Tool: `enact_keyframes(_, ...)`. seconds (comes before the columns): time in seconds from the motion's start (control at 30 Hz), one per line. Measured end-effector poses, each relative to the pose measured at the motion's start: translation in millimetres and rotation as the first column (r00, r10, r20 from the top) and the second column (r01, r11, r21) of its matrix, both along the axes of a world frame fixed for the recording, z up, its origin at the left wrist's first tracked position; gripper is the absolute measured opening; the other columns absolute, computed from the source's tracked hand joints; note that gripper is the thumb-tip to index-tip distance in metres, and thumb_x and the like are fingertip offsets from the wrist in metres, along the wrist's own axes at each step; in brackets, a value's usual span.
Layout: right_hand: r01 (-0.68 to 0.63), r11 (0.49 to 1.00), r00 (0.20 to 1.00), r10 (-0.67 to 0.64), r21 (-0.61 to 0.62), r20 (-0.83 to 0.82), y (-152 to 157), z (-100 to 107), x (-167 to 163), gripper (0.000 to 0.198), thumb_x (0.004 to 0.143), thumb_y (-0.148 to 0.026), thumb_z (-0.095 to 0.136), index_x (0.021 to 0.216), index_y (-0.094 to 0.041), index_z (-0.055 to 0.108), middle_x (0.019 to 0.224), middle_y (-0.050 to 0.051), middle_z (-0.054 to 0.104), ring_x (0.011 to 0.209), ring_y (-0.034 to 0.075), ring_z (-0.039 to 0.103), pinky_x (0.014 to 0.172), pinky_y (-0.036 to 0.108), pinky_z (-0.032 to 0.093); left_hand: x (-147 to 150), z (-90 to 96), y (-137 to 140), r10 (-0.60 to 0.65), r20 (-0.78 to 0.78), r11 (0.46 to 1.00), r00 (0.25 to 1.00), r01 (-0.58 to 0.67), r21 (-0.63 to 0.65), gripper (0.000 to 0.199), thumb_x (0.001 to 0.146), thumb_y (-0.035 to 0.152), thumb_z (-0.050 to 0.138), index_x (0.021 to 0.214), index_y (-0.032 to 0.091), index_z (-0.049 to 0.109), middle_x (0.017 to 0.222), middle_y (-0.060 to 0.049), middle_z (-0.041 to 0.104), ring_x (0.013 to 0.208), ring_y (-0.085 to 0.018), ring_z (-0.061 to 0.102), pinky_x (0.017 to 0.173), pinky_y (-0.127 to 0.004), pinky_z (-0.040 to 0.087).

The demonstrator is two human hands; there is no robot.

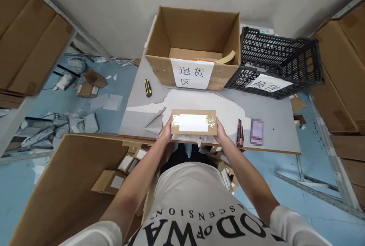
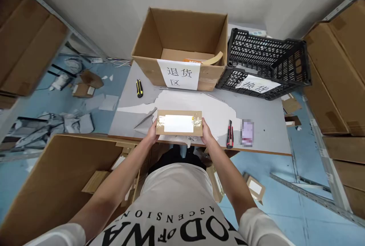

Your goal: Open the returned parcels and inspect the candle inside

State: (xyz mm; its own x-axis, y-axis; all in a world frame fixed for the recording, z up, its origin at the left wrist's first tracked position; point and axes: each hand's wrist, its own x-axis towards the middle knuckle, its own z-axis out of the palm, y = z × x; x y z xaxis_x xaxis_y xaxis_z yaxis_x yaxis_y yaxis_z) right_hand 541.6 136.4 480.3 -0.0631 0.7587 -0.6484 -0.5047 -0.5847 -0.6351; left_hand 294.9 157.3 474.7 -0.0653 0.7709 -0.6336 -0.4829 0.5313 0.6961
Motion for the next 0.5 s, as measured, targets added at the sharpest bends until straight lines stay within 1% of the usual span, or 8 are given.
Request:
enact_keyframes(0.1,0.037,0.999,0.999,-0.037,-0.02,-0.002,12,-9,4,0.043,0.087,-0.059,0.047,0.103,-0.023,0.066,0.086,0.001,0.075,0.093,0.023,0.07,0.082,0.036,0.056,2,-14.5,25,-0.09,-0.013,0.996,0.996,0.089,-0.023,0.041,0.086,0.049,0.057,0.109,0.016,0.068,0.104,-0.006,0.074,0.108,-0.023,0.066,0.096,-0.031,0.05)
enact_keyframes(0.23,0.074,0.997,0.997,-0.073,-0.038,0.014,25,-21,4,0.046,0.087,-0.061,0.045,0.103,-0.023,0.066,0.085,0.002,0.075,0.091,0.024,0.071,0.081,0.037,0.056,3,-30.9,48,-0.187,-0.018,0.982,0.982,0.187,0.008,0.045,0.088,0.052,0.053,0.114,0.017,0.066,0.105,-0.005,0.074,0.108,-0.023,0.066,0.094,-0.031,0.05)
enact_keyframes(0.33,0.087,0.995,0.995,-0.084,-0.04,0.054,27,-32,7,0.051,0.086,-0.064,0.042,0.104,-0.023,0.066,0.086,0.003,0.076,0.09,0.025,0.071,0.081,0.038,0.056,5,-40.8,55,-0.248,-0.023,0.969,0.968,0.248,0.012,0.048,0.088,0.055,0.05,0.114,0.018,0.066,0.103,-0.005,0.074,0.108,-0.023,0.066,0.092,-0.031,0.05)
enact_keyframes(0.5,0.08,0.996,0.992,-0.075,-0.05,0.097,26,-51,15,0.058,0.084,-0.069,0.039,0.106,-0.022,0.066,0.088,0.005,0.076,0.09,0.026,0.071,0.08,0.039,0.057,13,-53.9,59,-0.335,-0.053,0.94,0.941,0.338,0.046,0.048,0.088,0.056,0.047,0.112,0.019,0.066,0.099,-0.005,0.074,0.102,-0.023,0.067,0.09,-0.031,0.052)
